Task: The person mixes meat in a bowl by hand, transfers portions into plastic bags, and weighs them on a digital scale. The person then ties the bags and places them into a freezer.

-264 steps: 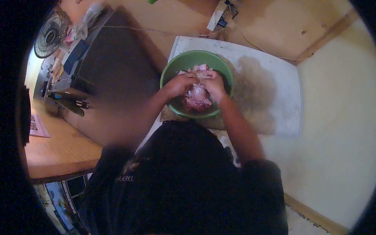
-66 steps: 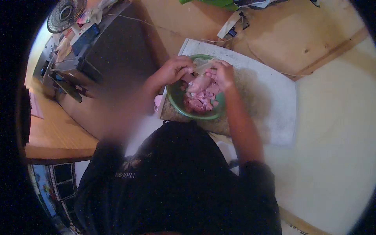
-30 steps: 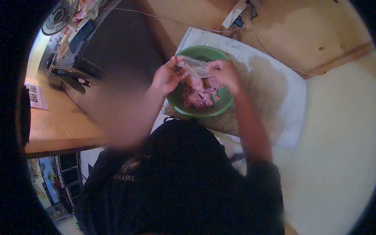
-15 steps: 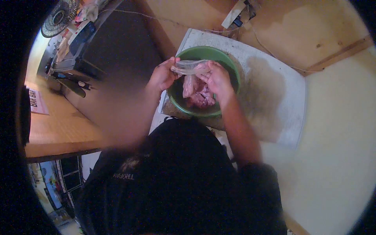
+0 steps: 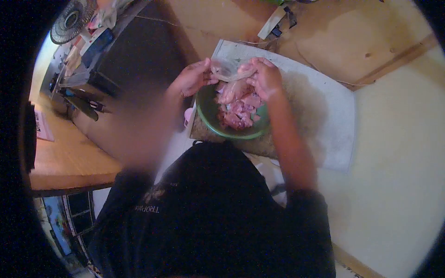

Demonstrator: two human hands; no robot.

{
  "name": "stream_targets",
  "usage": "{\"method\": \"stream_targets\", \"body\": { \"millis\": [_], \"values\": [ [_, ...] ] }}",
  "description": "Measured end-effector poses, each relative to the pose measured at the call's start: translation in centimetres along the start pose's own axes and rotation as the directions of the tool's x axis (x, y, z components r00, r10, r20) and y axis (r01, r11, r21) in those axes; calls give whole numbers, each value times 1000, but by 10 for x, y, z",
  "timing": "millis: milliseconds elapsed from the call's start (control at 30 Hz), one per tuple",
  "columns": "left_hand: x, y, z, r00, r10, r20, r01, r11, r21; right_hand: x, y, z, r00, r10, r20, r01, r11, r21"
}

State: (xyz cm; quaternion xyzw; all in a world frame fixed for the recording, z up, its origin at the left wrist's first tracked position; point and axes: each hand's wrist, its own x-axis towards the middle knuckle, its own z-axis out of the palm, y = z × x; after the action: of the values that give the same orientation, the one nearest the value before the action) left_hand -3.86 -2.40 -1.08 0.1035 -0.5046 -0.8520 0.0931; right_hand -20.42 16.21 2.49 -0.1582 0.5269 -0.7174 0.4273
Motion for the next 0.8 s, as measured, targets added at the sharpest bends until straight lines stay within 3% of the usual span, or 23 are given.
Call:
{"method": "stream_targets", "body": {
  "millis": [67, 167, 200, 267, 400, 467, 500, 567, 667, 800],
  "values": [
    [1, 7, -3, 977, -195, -88, 180, 972, -151, 0, -8, 0, 997, -75, 35, 75, 997, 12],
    [-1, 0, -3, 982, -189, 7, 185, 950, -252, -9, -17, 3, 995, -95, 1, 95, 995, -19],
    [-3, -2, 0, 982, -187, 8, 183, 951, -250, -9, -18, 3, 995, -98, 1, 98, 995, -19],
    [-7, -8, 10, 998, -51, -47, 48, 997, -52, -11, -22, 5, 996, -77, -47, 74, 996, -57],
    [-7, -8, 15, 999, -46, -20, 42, 986, -160, -9, -17, -2, 995, -88, -37, 84, 992, -92],
    [-6, -4, 16, 986, -140, 94, 162, 942, -293, -9, -15, -4, 993, -118, -13, 114, 977, -180],
    [-6, -3, 18, 986, -141, 91, 162, 942, -295, -9, -13, -5, 993, -115, -12, 111, 977, -179],
    [-3, -3, 25, 986, -165, 25, 167, 981, -100, -11, -11, -5, 991, -136, -6, 129, 952, -276],
    [-1, -3, 35, 981, -185, -58, 182, 982, -58, -20, -10, -1, 990, -139, -18, 129, 952, -276],
    [2, -5, 29, 971, -236, -33, 227, 957, -181, -21, -5, -10, 991, -136, -1, 131, 958, -256]
  ]
}}
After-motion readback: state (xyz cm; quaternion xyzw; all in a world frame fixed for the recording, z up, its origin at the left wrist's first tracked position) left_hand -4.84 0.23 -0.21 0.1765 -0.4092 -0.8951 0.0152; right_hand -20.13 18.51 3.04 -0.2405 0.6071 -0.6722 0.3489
